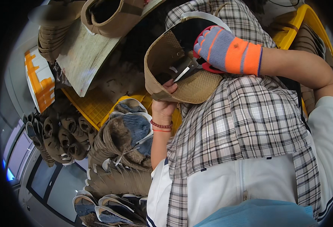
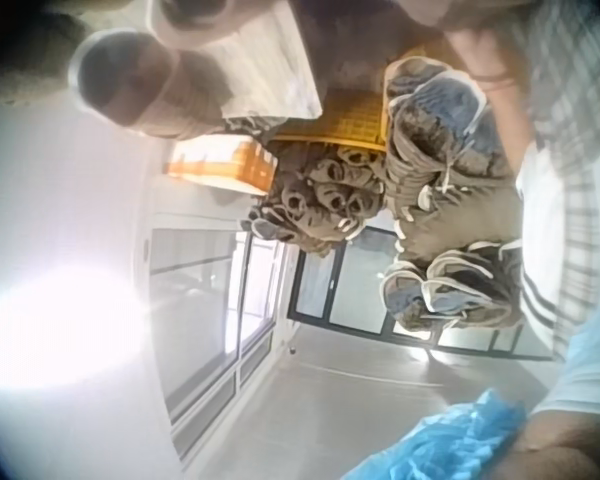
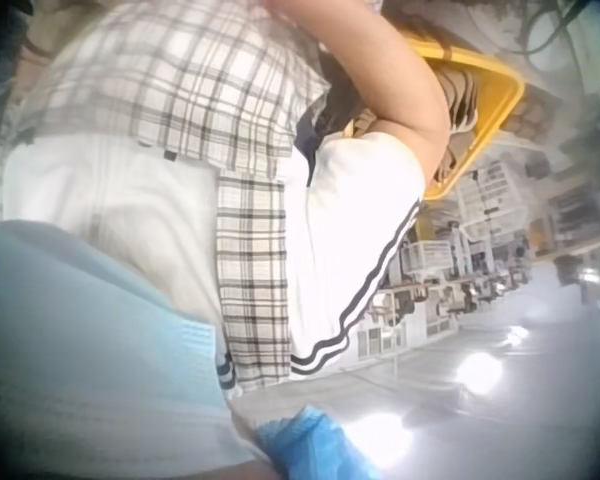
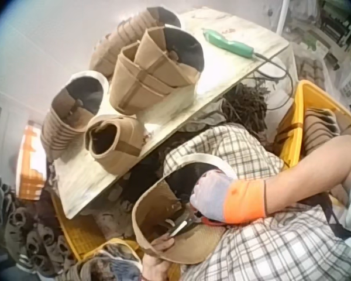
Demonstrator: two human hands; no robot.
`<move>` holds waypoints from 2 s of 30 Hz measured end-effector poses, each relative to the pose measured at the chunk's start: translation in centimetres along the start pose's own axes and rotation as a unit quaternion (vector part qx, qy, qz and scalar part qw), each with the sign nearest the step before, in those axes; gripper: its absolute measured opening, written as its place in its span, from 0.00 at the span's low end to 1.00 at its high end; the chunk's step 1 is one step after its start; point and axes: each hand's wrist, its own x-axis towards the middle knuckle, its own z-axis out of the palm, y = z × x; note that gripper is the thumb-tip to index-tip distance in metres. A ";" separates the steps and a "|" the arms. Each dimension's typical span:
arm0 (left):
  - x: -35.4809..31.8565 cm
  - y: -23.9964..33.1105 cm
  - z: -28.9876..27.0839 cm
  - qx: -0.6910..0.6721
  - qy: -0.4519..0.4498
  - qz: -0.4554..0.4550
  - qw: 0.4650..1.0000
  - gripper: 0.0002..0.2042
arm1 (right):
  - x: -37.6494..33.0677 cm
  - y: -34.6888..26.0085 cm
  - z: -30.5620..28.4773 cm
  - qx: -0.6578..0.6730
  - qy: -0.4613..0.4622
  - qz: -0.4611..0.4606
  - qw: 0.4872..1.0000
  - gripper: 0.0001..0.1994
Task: The person trims the edges of brown shoe uppers using scissors and a green handheld tool. They repeatedly pick up shoe uppers from a yellow crate, trim the edges, and place them on a table. The person wears orange and gray gloves and works at a cluttered workstation.
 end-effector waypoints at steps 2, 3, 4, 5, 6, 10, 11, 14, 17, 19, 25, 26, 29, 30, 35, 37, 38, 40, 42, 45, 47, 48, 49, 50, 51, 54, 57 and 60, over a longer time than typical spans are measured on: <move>-0.3 0.0 0.8 -0.005 -0.020 0.006 1.000 0.17 | 0.3 0.1 0.6 0.019 0.011 -0.003 1.000 0.10; -0.2 -0.1 0.2 -0.006 -0.018 0.002 1.000 0.17 | 0.3 0.1 0.9 0.028 0.017 -0.005 0.999 0.10; 0.1 -0.3 -0.9 -0.007 -0.016 -0.003 1.000 0.17 | 0.3 0.2 1.0 0.023 -0.005 0.002 1.000 0.10; 0.2 -0.1 -0.7 -0.007 -0.016 -0.010 1.000 0.17 | 0.3 0.3 1.0 0.016 -0.027 0.013 0.999 0.11; 0.1 0.0 -0.4 -0.002 -0.020 -0.020 1.000 0.18 | 0.2 0.4 1.0 0.009 -0.049 0.024 0.998 0.11; -1.8 0.1 0.5 0.022 -0.035 -0.031 0.999 0.20 | -1.3 2.7 -1.2 0.138 -0.125 0.113 0.976 0.20; -2.1 0.1 0.4 0.036 -0.039 -0.031 0.998 0.20 | -1.7 3.0 -1.2 0.122 -0.116 0.107 0.980 0.21; -2.0 -0.5 -0.1 0.052 -0.037 -0.004 0.998 0.21 | -2.9 3.5 -1.1 0.085 -0.123 0.084 0.985 0.22; -1.4 -1.3 -0.6 0.040 -0.013 0.016 0.999 0.19 | -2.7 3.8 0.0 0.108 -0.080 0.052 0.990 0.22; -1.0 -1.7 -1.4 0.028 0.006 0.030 0.999 0.18 | -2.5 4.2 0.6 0.102 -0.115 0.037 0.987 0.22; -0.6 -2.4 -2.5 0.005 0.009 0.036 0.999 0.18 | -1.0 3.5 0.1 0.100 -0.204 0.018 0.974 0.23; -0.7 -2.3 -2.4 -0.001 0.005 0.033 0.999 0.17 | -0.6 3.0 -0.6 0.104 -0.225 0.025 0.969 0.23; -1.0 -1.9 -1.4 -0.014 0.002 0.023 1.000 0.17 | -0.3 2.7 -0.5 0.096 -0.248 0.018 0.964 0.26; -1.0 -1.8 -1.1 -0.018 0.002 0.020 1.000 0.18 | 0.1 2.6 -0.7 0.088 -0.270 0.026 0.958 0.27; -0.8 -1.7 -0.9 -0.007 -0.024 0.015 1.000 0.20 | 0.2 2.5 -1.3 0.070 -0.292 0.038 0.953 0.29; -0.9 -1.8 -0.9 -0.009 -0.023 0.020 0.999 0.21 | -0.7 3.1 -0.6 0.096 -0.227 0.045 0.968 0.29; -0.8 -1.8 -0.8 -0.012 -0.024 0.021 0.999 0.21 | -0.9 3.0 -0.3 0.091 -0.213 0.044 0.972 0.30; -0.7 -1.8 -0.7 -0.017 -0.027 0.019 0.999 0.21 | -1.1 2.8 0.4 0.082 -0.184 0.041 0.979 0.32; -0.6 -1.8 -0.7 -0.020 -0.032 0.011 0.999 0.20 | -0.2 2.0 -0.7 0.104 -0.252 0.047 0.961 0.29; -0.7 -1.8 -0.5 -0.024 -0.023 0.010 0.999 0.20 | 1.1 0.6 -2.1 0.113 -0.314 0.043 0.942 0.37; -0.5 -1.8 -0.8 -0.032 -0.028 0.002 0.999 0.20 | 1.4 0.3 -1.7 0.116 -0.308 0.037 0.944 0.40; -0.4 -1.8 -0.9 -0.036 -0.031 -0.003 0.999 0.20 | 1.6 0.2 -1.6 0.109 -0.300 0.015 0.948 0.34; -0.4 -1.8 -1.0 -0.037 -0.039 -0.003 0.999 0.19 | 1.7 0.1 -1.6 0.104 -0.297 0.010 0.949 0.31; -0.4 -1.8 -1.1 -0.040 -0.049 -0.004 0.998 0.19 | 1.8 0.0 -1.6 0.098 -0.294 0.005 0.951 0.28; -0.3 -1.8 -1.1 -0.042 -0.058 -0.004 0.997 0.19 | 1.9 0.0 -1.7 0.093 -0.292 0.000 0.952 0.26; -0.2 -1.7 -1.1 -0.042 -0.070 -0.007 0.997 0.19 | 1.9 -0.2 -1.8 0.113 -0.287 -0.001 0.951 0.20; 0.0 -1.9 -1.5 -0.039 -0.065 0.001 0.997 0.20 | 2.3 -0.4 -2.3 0.093 -0.304 -0.017 0.948 0.20; -0.2 -1.6 -1.0 -0.038 -0.073 -0.006 0.997 0.20 | 2.8 -0.4 -3.4 0.084 -0.339 0.013 0.937 0.19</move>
